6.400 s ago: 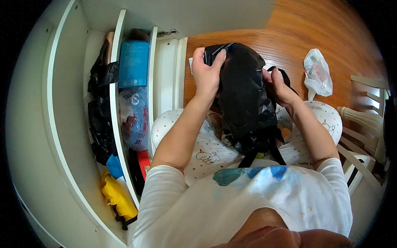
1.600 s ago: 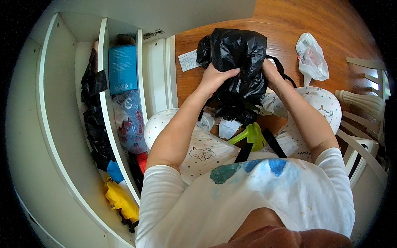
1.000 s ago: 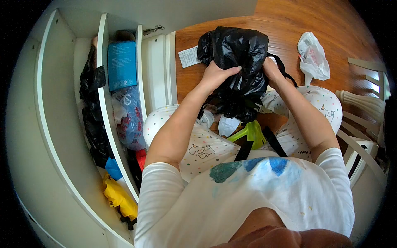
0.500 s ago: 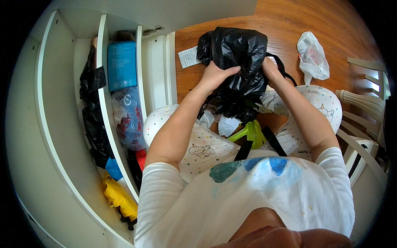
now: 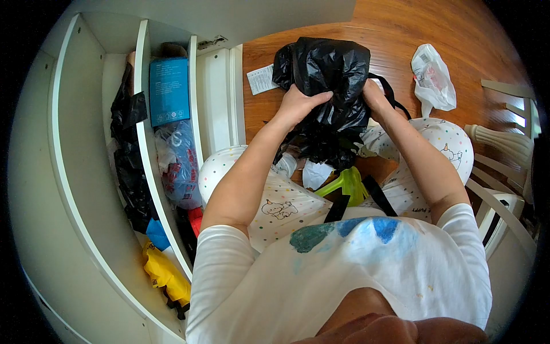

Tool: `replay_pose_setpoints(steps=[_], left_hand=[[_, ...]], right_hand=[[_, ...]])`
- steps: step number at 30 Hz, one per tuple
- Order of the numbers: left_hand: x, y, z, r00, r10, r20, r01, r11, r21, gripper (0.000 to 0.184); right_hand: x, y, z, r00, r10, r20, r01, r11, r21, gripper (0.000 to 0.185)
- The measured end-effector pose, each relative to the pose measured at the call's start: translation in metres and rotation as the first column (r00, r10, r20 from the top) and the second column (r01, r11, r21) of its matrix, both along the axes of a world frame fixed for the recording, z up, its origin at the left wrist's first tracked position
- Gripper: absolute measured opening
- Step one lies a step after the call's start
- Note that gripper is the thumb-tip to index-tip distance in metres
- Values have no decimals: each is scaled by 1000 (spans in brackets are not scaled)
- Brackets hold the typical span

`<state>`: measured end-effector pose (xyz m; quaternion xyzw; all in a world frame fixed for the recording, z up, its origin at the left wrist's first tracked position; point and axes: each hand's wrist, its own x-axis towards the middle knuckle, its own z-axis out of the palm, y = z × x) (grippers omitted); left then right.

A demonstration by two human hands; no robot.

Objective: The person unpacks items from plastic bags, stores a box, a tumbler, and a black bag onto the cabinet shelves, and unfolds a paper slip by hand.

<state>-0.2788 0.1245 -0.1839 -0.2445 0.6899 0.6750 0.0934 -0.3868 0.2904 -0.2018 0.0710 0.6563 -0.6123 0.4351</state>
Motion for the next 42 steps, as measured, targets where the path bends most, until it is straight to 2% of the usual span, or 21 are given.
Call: replay_pose_setpoints(steps=[14, 16, 26, 29, 32, 34, 42], left_hand=[[1, -1, -4, 997, -69, -30, 63, 983, -172, 57], [2, 0, -6, 997, -65, -29, 55, 964, -262, 58], [2, 2, 6, 996, -92, 9, 90, 947, -308, 63], [3, 4, 4, 995, -81, -51, 63, 955, -289, 58], [2, 3, 3, 996, -86, -34, 73, 956, -285, 57], [2, 3, 9, 994, -102, 45, 111, 945, -308, 61], [4, 1, -10, 990, -135, 41, 141, 925, -352, 63]], right_hand=[[3, 0, 7, 999, 0, -36, 1, 1000, 17, 55], [2, 0, 8, 999, -7, -51, 8, 1000, 24, 55], [3, 0, 9, 999, 2, -46, 0, 999, 47, 55], [2, 1, 6, 999, 7, -43, -6, 999, 44, 55], [0, 3, 1, 998, 31, -47, -29, 998, 52, 57], [-1, 3, -2, 998, 39, -43, -37, 998, 48, 57], [0, 4, -2, 997, 39, -65, -36, 999, 37, 57]])
